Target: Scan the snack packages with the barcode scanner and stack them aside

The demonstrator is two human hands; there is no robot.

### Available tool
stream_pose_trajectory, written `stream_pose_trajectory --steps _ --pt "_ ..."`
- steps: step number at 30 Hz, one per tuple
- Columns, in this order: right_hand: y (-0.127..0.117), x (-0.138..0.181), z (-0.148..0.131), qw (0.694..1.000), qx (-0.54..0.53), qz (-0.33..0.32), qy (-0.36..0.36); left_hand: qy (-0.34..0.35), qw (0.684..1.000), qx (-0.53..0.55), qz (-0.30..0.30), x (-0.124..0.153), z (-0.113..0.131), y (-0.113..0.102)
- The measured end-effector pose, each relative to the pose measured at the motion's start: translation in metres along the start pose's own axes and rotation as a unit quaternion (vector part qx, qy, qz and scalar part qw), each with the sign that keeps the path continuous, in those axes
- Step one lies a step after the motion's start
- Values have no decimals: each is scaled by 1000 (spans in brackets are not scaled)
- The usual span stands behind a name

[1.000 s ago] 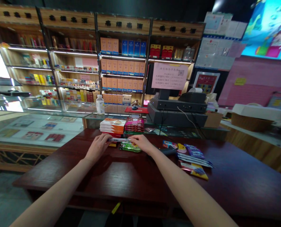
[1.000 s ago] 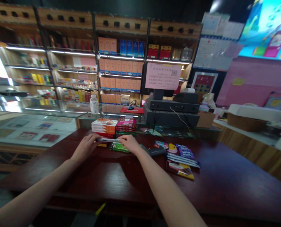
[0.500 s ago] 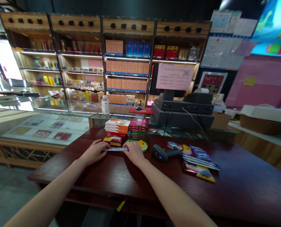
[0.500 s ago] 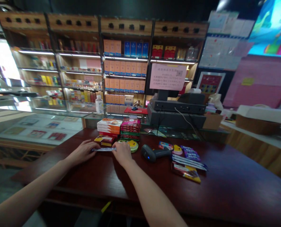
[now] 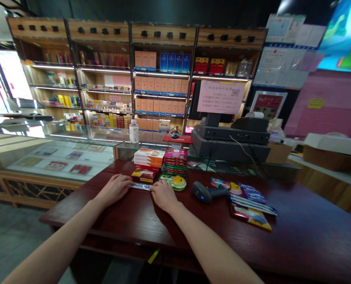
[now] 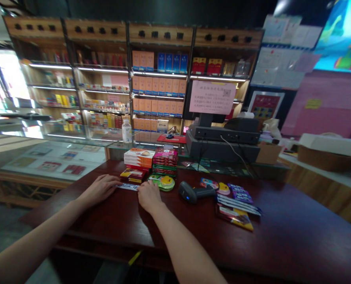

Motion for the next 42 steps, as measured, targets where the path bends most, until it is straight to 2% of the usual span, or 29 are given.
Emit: stream_pose_trajectory --steps 6,12,17,25,35,42 --pt "0 2 2 1000 -9 4 -12 -9 999 -29 -27 -1 3 -3" --pt "-22 8 17 999 -33 38 0 -7 999 -25 21 -8 9 -13" --pt "-45 17 34 998 -25 63 14 21 999 -16 42 -28 26 -15" --pt "-74 28 72 996 -5 81 44 70 997 9 43 -72 78 -9" --pt "-106 60 143 988 20 105 109 130 989 37 64 -132 148 5" --pt "-119 92 192 980 34 116 159 168 981 63 68 -166 199 17"
Point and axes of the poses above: each hand's wrist, its own x-axis away from the middle knuckle, its own y-axis out of the palm, z = x × y, the point moved 6 cm from there along -x, towards the middle knuckle, and after that the axes turned 3 degrees about -x, right-handed, at the moved point
